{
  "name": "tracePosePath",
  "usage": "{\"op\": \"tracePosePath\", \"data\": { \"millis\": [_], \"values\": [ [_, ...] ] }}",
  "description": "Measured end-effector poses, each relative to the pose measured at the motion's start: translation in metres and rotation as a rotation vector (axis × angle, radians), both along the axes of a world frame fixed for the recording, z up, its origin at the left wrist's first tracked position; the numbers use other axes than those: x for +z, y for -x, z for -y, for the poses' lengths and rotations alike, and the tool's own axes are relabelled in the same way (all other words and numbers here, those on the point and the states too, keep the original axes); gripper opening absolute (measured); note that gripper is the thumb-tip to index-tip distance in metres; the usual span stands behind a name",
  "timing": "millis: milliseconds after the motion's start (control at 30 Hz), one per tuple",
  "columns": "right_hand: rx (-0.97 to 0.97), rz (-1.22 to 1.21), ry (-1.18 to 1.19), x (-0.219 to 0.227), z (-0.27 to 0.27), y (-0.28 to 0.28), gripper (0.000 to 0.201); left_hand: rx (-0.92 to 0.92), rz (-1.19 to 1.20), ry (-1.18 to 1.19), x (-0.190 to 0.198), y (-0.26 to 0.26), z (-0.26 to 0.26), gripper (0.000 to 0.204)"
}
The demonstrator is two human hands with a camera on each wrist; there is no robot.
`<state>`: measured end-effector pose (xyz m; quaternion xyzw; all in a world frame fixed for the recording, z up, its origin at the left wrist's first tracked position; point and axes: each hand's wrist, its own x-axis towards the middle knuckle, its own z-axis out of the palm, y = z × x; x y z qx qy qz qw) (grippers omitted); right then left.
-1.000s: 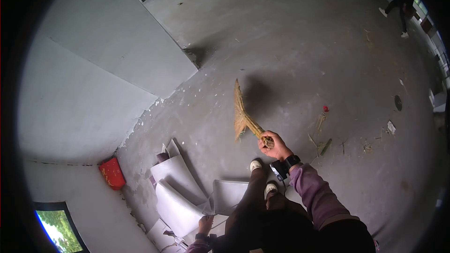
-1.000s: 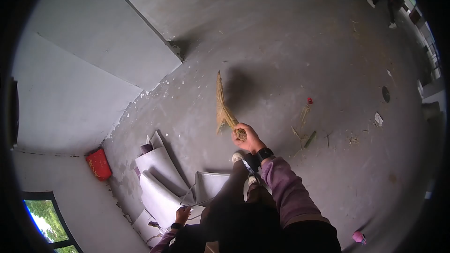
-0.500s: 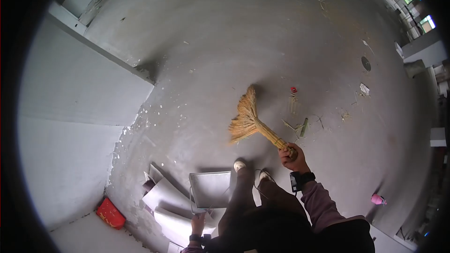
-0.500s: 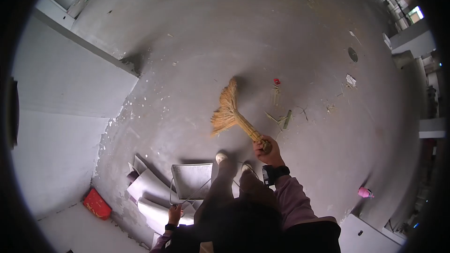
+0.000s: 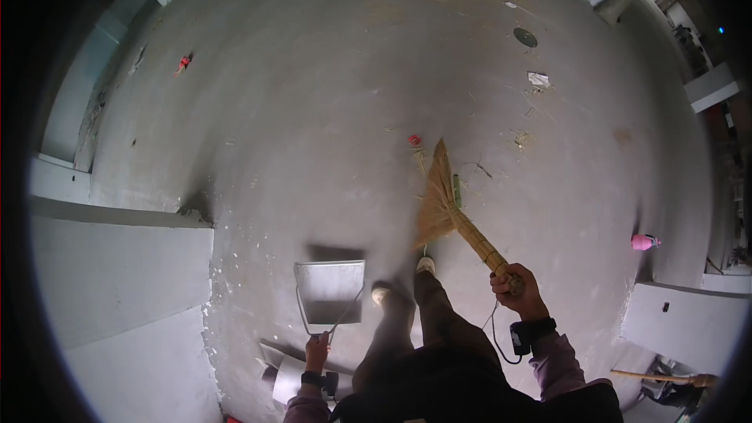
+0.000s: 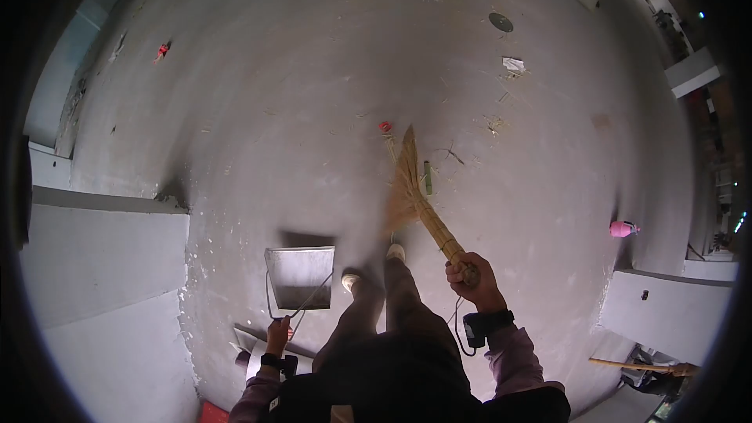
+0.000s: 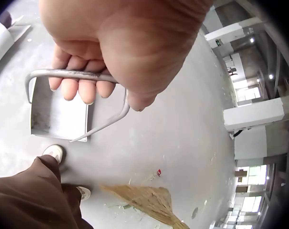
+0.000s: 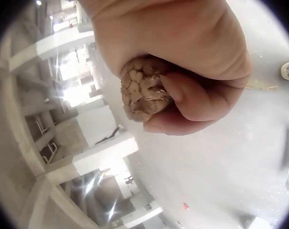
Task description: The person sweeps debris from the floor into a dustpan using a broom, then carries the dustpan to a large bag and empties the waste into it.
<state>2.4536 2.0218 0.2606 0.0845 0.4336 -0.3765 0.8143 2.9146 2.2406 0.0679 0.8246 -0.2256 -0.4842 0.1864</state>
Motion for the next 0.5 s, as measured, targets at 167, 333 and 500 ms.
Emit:
{"op": "tracePosePath", "data": {
  "millis": [167, 333, 500],
  "values": [
    [0.065, -0.175, 0.088, 0.009, -0.029, 0.053, 0.021, -0.588, 0.331, 0.251, -0.039, -0.034, 0.058, 0.039],
    [-0.083, -0.402, 0.007, -0.020, -0.052, 0.088, 0.014, -0.384, 0.201, 0.145, 0.013, -0.003, 0.158, 0.048],
    [-0.406, -0.221, -0.071, -0.044, -0.054, 0.128, 0.010, -0.519, 0.266, 0.159, 0.029, 0.031, 0.224, 0.052]
  ]
}}
